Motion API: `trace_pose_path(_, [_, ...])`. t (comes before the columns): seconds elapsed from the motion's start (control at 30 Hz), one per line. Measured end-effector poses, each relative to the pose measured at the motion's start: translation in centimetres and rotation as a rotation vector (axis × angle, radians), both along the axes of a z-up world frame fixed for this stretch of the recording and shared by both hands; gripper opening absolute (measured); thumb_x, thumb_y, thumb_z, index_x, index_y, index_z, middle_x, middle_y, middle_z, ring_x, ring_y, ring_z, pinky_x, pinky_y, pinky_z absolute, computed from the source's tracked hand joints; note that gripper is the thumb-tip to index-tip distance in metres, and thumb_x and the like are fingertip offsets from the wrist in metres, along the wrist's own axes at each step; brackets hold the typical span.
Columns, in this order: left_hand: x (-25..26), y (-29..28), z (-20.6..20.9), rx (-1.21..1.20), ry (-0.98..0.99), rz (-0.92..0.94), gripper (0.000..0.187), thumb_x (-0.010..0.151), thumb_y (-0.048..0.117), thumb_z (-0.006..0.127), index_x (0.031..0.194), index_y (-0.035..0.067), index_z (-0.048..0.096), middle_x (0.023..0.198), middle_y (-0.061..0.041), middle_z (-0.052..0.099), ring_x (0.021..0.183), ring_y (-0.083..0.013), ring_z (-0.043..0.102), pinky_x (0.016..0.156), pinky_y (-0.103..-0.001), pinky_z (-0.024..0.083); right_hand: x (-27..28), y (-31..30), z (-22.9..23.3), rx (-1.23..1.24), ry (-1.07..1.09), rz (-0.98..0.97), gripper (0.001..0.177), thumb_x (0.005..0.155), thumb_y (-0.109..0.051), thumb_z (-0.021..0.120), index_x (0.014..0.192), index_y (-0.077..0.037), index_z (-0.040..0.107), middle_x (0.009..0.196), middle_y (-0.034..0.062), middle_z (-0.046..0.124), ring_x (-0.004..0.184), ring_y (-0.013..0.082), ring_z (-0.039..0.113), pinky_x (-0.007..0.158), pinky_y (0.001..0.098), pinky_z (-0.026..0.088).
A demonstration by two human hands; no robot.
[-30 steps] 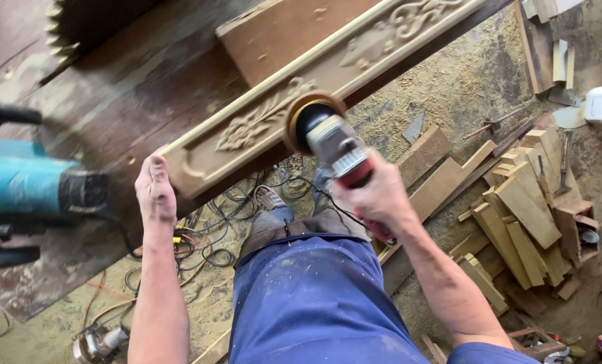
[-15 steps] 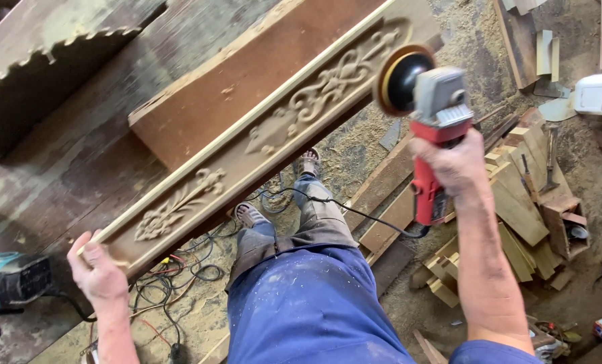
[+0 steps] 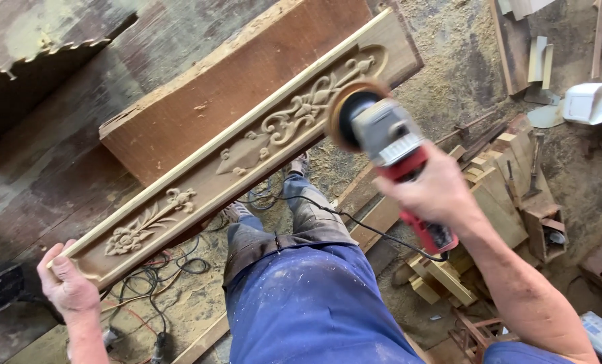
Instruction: The person uses a red angle grinder with a sanding disc to smooth the surface of a carved wooden beam. They hold the beam with one hand and move the grinder along the carved details and flat edges, generating wood dust.
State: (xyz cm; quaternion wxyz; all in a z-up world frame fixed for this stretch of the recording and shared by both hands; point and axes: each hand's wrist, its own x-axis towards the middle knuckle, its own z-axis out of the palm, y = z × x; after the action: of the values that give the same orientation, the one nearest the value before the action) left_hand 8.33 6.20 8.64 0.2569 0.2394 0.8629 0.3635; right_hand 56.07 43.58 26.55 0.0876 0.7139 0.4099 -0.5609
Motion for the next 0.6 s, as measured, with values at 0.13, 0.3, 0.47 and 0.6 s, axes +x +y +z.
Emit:
trace_pose_path(0.13, [-1.1,-1.6,-2.1,0.089,0.035,-0.034,0.048,0.126,0.045,0.043,0.141,-0.001,0.045,0.137,-0.034,0.059,0.132,-0.041,0.058,0.11,-0.048,0.051,1.3,0.1,-1.4,0.13,-0.157,0.294,0.046,0.071,-0.035,0.083,0.107,-0.013,0.065,0.09,0.0062,0.076,0.081,0.0177,0.067,0.075,0.0329,0.051])
trace_pose_path(0.3, [-1.4,-2.2,-2.6,0.063,0.062,-0.032,0.043,0.128,0.04,0.041,0.141,0.0,0.048,0.136,-0.031,0.062,0.13,-0.0369,0.061,0.107,-0.043,0.052,2.2,4.4,0.7,0.009,-0.1,0.012,0.027,0.088,-0.003,0.072,0.113,-0.005,0.064,0.071,0.0118,0.065,0.046,0.0229,0.057,0.048,0.0363,0.057])
trace_pose_path(0.47, [-1.7,-2.7,-3.4,0.081,0.059,0.005,0.035,0.13,0.035,0.041,0.138,0.002,0.051,0.135,-0.03,0.062,0.132,-0.0339,0.062,0.11,-0.039,0.052,4.5,8.0,-1.4,0.137,-0.184,0.23,0.018,0.09,-0.016,0.074,0.103,-0.004,0.069,0.086,0.0125,0.068,0.073,0.0241,0.061,0.074,0.0394,0.056])
trace_pose_path(0.6, [-1.5,-2.7,-3.5,0.103,0.084,-0.02,0.033,0.132,0.031,0.039,0.136,0.0,0.051,0.134,-0.03,0.062,0.135,-0.0362,0.063,0.116,-0.043,0.051,3.6,9.8,-2.1,0.15,-0.176,0.307,0.024,0.089,-0.021,0.075,0.105,-0.005,0.068,0.094,0.0116,0.069,0.087,0.0245,0.063,0.086,0.0435,0.056])
